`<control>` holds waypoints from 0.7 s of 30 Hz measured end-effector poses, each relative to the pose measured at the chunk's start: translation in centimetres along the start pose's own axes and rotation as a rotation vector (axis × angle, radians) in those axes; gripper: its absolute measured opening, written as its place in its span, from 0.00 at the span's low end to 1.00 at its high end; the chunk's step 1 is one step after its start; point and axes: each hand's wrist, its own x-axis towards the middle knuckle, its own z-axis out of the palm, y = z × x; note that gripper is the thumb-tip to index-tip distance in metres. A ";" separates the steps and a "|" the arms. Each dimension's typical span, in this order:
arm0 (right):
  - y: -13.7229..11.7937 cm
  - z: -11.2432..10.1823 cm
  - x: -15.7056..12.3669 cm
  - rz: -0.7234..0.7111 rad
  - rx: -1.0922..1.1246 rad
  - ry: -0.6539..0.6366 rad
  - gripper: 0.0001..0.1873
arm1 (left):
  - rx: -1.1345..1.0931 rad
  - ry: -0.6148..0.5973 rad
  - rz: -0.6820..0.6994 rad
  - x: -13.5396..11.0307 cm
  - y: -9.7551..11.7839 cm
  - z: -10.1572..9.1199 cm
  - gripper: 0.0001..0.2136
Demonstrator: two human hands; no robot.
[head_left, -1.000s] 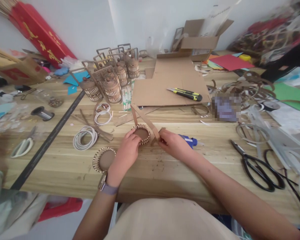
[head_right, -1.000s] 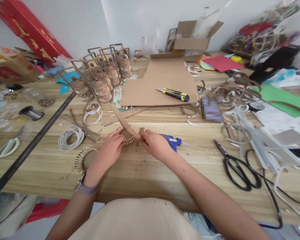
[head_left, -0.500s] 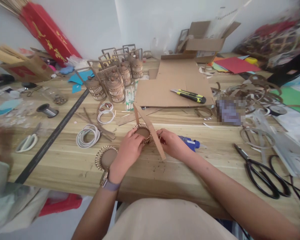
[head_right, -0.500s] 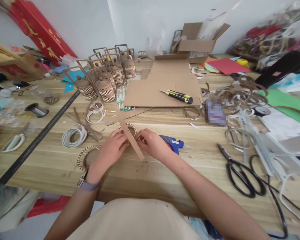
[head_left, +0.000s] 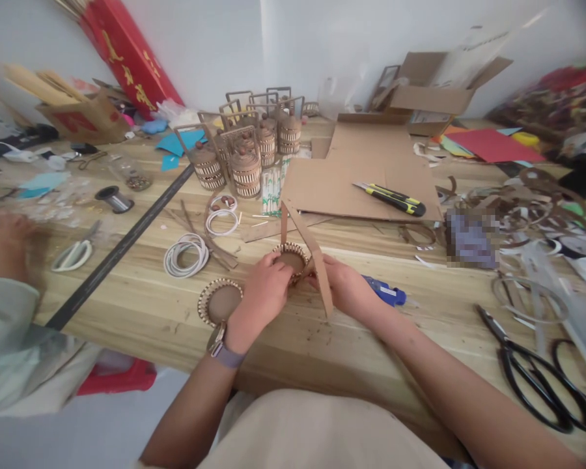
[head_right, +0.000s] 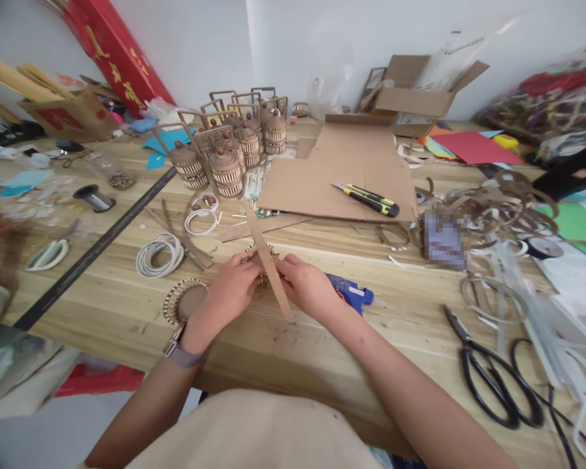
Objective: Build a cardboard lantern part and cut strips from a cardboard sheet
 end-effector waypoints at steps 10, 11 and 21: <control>0.3 0.4 0.1 0.017 -0.120 0.014 0.08 | 0.044 -0.016 -0.046 0.0 0.8 0.2 0.04; 0.4 0.5 0.1 0.020 -0.132 0.019 0.08 | 0.048 -0.008 -0.057 0.0 0.9 0.3 0.04; 0.3 0.7 -0.2 0.018 -0.116 0.062 0.05 | 0.017 0.079 -0.104 -0.1 1.5 1.1 0.06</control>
